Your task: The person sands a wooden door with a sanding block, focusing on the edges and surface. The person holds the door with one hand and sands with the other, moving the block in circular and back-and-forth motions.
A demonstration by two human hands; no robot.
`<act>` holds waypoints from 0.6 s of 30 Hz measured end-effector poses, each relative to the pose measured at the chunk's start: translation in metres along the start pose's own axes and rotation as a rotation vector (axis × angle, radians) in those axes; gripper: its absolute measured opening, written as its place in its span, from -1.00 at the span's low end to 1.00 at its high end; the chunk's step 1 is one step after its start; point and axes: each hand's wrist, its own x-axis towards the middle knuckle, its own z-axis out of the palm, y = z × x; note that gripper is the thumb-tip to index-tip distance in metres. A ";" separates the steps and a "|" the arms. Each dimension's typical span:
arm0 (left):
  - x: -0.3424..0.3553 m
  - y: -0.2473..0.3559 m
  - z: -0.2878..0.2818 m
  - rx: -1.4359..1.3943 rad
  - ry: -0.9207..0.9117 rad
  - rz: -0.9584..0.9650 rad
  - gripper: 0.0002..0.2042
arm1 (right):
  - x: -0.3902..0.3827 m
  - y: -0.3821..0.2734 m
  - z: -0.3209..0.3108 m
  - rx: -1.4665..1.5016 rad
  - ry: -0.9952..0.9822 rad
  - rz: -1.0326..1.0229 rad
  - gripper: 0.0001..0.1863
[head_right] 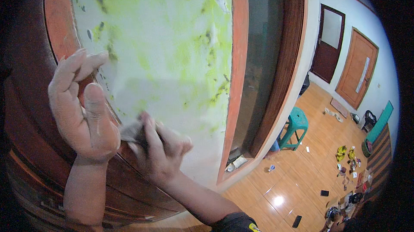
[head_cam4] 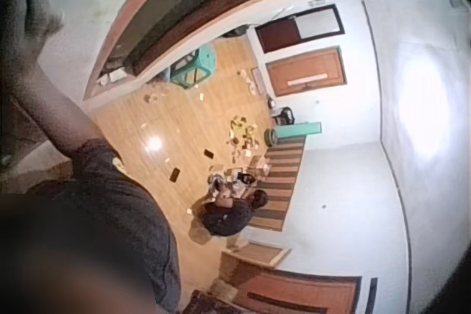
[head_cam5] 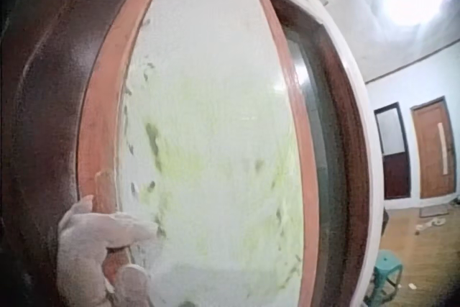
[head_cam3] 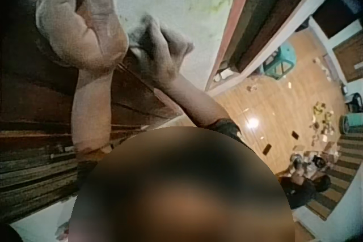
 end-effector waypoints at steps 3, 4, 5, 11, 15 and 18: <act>-0.001 -0.001 -0.001 -0.033 -0.009 -0.020 -0.57 | 0.012 -0.003 0.007 0.060 0.074 0.016 -0.24; -0.001 0.000 -0.002 -0.034 -0.017 -0.026 -0.57 | 0.002 -0.001 0.002 0.060 0.027 0.007 -0.22; -0.001 0.000 -0.001 -0.021 -0.013 -0.036 -0.57 | -0.013 0.003 -0.006 0.028 -0.071 0.021 -0.18; 0.000 0.000 0.001 0.002 -0.028 -0.006 -0.57 | -0.093 0.021 -0.023 0.051 -0.079 0.053 -0.23; -0.001 -0.001 0.003 -0.007 -0.010 0.000 -0.58 | -0.045 0.006 -0.006 0.100 -0.017 0.072 -0.22; -0.003 -0.002 0.008 -0.107 0.050 -0.039 -0.60 | 0.007 -0.003 0.001 0.095 -0.020 0.017 -0.21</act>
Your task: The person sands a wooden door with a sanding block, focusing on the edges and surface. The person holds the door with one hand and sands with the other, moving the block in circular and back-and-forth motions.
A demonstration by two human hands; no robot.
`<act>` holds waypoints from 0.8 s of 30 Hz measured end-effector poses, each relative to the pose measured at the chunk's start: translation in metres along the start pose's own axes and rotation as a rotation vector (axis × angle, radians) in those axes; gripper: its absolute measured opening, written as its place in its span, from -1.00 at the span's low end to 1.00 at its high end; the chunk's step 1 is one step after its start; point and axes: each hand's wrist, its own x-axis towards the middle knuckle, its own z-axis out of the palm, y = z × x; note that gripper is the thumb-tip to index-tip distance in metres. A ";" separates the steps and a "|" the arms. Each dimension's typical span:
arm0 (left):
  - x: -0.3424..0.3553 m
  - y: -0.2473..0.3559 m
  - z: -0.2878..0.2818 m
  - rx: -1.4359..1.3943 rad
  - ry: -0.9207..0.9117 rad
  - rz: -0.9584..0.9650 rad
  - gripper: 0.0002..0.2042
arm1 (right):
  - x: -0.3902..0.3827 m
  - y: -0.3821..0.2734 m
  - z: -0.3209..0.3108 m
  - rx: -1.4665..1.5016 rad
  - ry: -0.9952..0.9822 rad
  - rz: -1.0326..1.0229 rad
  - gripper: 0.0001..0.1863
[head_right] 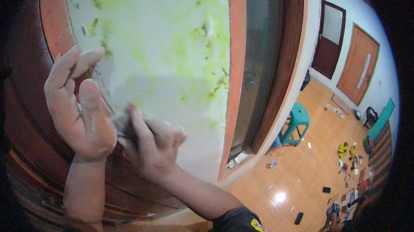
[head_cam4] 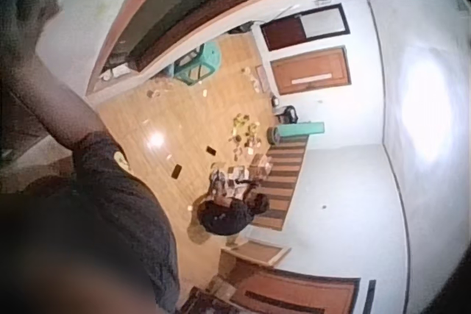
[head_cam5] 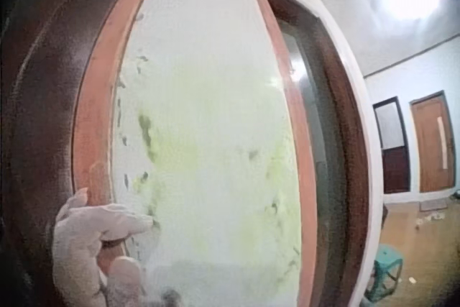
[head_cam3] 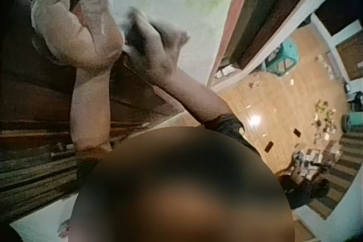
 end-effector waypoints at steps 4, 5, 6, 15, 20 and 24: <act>-0.001 -0.002 0.003 -0.105 0.041 -0.025 -0.60 | -0.005 0.001 -0.003 0.004 0.023 -0.032 -0.21; -0.001 -0.001 0.002 -0.081 0.022 -0.011 -0.59 | -0.021 0.005 -0.005 0.005 -0.009 -0.011 -0.21; -0.001 -0.001 0.001 -0.051 -0.008 -0.015 -0.59 | -0.039 0.013 -0.014 -0.081 -0.121 -0.045 -0.21; 0.004 0.001 0.000 0.031 -0.029 0.005 -0.60 | -0.045 0.010 -0.010 0.071 -0.042 0.078 -0.21; 0.005 -0.007 0.007 -0.207 0.057 -0.046 -0.59 | 0.016 0.004 -0.005 -0.031 -0.003 0.058 -0.15; 0.005 -0.007 0.004 -0.179 0.029 -0.016 -0.59 | -0.035 0.007 -0.014 -0.022 -0.058 0.088 -0.13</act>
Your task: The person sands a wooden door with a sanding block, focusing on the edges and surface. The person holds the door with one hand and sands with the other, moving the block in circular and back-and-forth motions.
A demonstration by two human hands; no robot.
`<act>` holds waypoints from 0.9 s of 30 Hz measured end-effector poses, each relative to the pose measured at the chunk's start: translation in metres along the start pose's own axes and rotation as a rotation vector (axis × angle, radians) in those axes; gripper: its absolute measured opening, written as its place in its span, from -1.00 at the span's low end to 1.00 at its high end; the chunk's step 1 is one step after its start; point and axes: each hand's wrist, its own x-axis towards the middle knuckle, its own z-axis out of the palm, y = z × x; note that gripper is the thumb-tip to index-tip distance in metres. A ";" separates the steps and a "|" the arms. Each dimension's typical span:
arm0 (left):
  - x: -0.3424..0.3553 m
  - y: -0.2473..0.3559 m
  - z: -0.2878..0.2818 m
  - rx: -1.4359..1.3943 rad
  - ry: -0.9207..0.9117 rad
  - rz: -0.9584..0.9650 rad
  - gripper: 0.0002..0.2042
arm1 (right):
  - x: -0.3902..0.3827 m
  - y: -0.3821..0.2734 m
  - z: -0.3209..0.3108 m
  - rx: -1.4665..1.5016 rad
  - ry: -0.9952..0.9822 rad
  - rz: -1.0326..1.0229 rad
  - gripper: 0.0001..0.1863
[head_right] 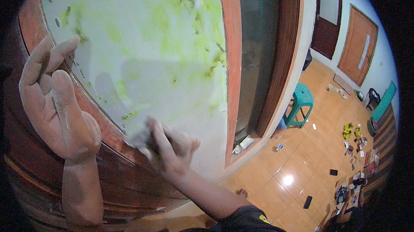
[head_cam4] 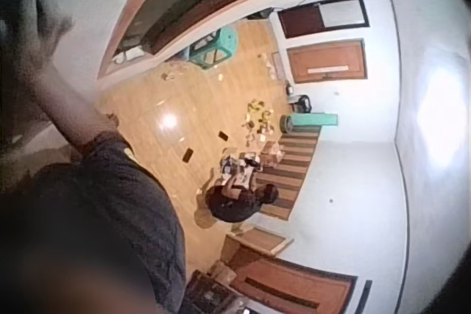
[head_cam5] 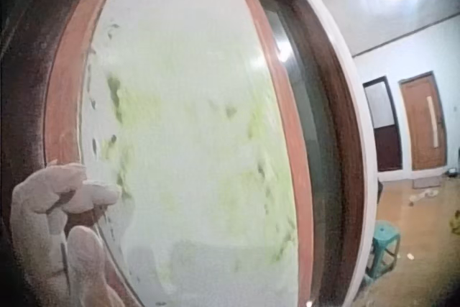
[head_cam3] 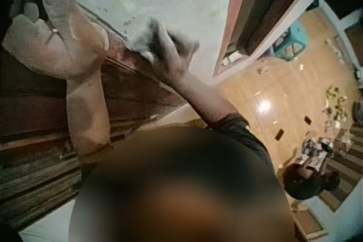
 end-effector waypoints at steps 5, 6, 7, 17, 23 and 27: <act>-0.001 0.004 0.000 0.029 -0.034 -0.012 -0.60 | -0.064 0.016 -0.008 0.008 0.060 0.064 -0.14; 0.000 0.005 0.000 0.046 -0.041 -0.014 -0.60 | -0.060 0.014 -0.006 0.040 0.038 0.082 -0.14; -0.002 0.007 -0.001 0.068 -0.055 -0.027 -0.60 | -0.050 0.011 -0.004 0.018 0.031 0.081 -0.14; 0.000 0.005 0.003 0.012 -0.007 -0.019 -0.59 | 0.036 -0.003 0.001 -0.008 -0.052 0.004 -0.11; 0.003 0.006 0.000 -0.004 -0.028 -0.012 -0.58 | -0.082 0.026 -0.016 -0.072 -0.026 0.055 -0.15; 0.001 0.007 0.001 0.024 -0.020 -0.015 -0.59 | -0.052 0.016 -0.011 -0.028 0.004 0.039 -0.13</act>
